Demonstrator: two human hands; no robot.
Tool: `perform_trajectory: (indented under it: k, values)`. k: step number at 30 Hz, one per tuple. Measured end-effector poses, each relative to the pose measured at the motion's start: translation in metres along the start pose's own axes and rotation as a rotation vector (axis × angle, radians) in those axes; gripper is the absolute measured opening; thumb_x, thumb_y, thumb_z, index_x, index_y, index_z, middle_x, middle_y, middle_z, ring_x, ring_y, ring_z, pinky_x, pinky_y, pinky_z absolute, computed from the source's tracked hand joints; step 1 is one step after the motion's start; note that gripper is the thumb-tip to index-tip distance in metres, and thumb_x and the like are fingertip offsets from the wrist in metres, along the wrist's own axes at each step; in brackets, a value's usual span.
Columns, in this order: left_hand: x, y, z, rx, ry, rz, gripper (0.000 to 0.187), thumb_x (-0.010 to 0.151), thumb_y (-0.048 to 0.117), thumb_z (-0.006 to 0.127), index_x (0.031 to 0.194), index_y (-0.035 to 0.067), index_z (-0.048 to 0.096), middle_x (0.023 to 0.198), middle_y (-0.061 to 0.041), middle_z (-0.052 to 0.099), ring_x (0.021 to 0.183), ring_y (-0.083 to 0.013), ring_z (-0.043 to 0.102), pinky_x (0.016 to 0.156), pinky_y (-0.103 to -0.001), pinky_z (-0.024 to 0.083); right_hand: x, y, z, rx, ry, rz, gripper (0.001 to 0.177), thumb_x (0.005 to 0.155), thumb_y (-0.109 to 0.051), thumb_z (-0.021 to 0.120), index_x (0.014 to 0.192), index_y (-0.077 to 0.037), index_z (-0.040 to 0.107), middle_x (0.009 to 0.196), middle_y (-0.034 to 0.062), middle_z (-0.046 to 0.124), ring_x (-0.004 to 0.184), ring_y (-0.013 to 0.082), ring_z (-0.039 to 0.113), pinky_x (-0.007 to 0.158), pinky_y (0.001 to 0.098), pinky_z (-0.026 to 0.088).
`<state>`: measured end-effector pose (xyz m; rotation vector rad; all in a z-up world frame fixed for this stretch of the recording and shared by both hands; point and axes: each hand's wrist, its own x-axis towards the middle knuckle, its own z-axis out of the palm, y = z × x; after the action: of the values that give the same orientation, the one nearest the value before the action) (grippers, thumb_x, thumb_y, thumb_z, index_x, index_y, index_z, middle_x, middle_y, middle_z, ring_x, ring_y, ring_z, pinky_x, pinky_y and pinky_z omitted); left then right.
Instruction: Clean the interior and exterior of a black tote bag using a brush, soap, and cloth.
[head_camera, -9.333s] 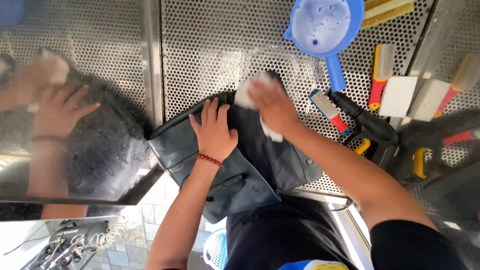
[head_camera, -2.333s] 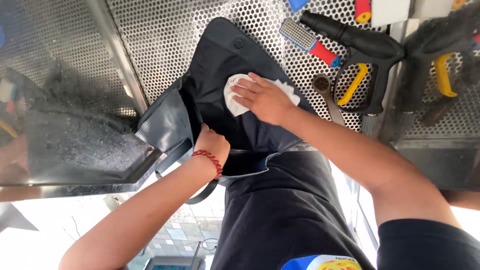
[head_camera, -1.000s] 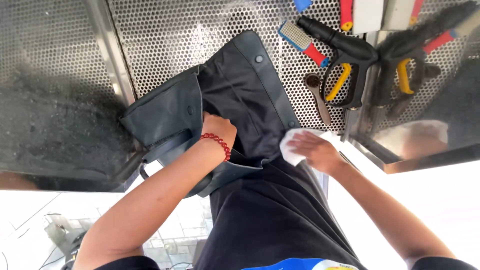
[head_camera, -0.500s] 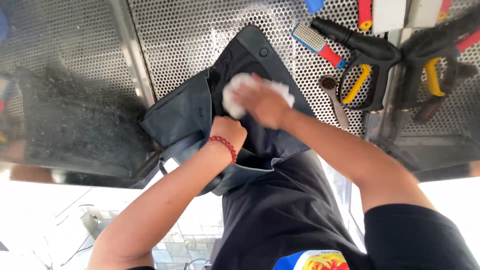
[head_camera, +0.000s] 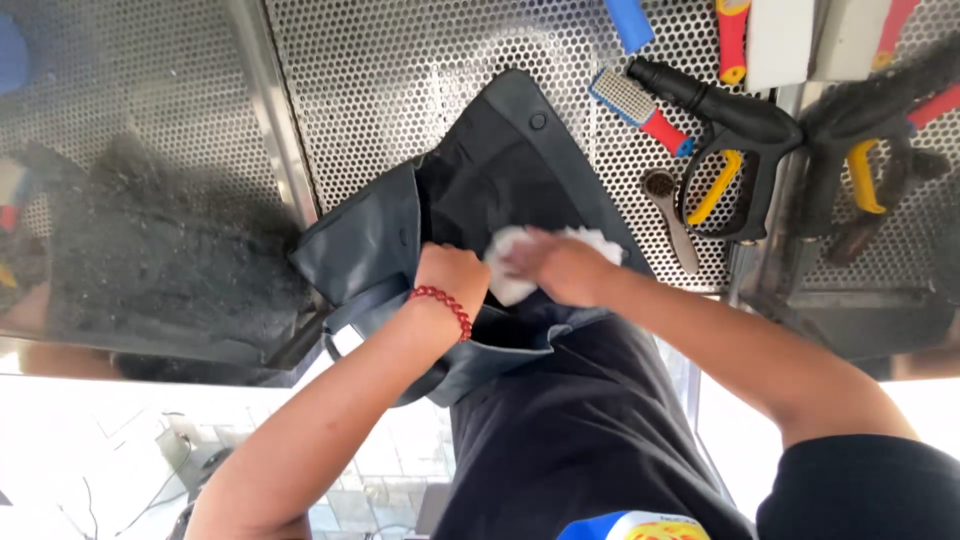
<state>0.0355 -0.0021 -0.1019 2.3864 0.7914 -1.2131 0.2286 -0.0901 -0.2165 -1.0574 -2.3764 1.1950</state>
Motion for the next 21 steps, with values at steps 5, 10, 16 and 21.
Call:
perform_trajectory:
  k: [5,10,16,21]
  values:
    - [-0.004,0.002,-0.009,0.018,-0.012,-0.046,0.019,0.093,0.018,0.062,0.094,0.016,0.08,0.096,-0.005,0.077,0.099,-0.0267,0.071,0.08,-0.042,0.051,-0.034,-0.032,-0.024,-0.019,-0.1,0.02,0.041,0.074,-0.006,0.061,0.114,-0.011,0.072,0.133,0.0052,0.068,0.124,0.024,0.062,0.115,0.0467,0.038]
    - [-0.008,0.005,-0.014,0.039,0.018,-0.031,0.018,0.093,0.018,0.062,0.092,0.016,0.08,0.094,-0.005,0.077,0.097,-0.0263,0.071,0.081,-0.042,0.05,-0.038,-0.027,-0.047,0.098,-0.455,0.566,0.023,0.099,-0.018,0.059,0.112,-0.017,0.078,0.111,0.0072,0.077,0.108,0.0283,0.07,0.101,0.0427,0.052]
    - [-0.016,0.003,-0.012,0.045,-0.015,-0.007,0.015,0.09,0.015,0.065,0.088,0.016,0.08,0.09,-0.004,0.077,0.096,-0.025,0.07,0.081,-0.042,0.05,-0.002,-0.016,-0.085,1.56,0.342,0.895,0.034,0.085,-0.016,0.066,0.118,-0.009,0.066,0.1,0.0079,0.075,0.087,0.0229,0.073,0.076,0.0399,0.057]
    - [-0.02,0.005,-0.016,0.055,0.008,0.012,0.013,0.089,0.014,0.066,0.086,0.015,0.079,0.089,-0.005,0.076,0.095,-0.0243,0.07,0.08,-0.041,0.049,0.039,0.004,-0.06,0.958,0.501,0.528,0.041,0.09,-0.012,0.076,0.128,0.0,0.065,0.115,0.0081,0.074,0.107,0.0224,0.067,0.094,0.0342,0.054]
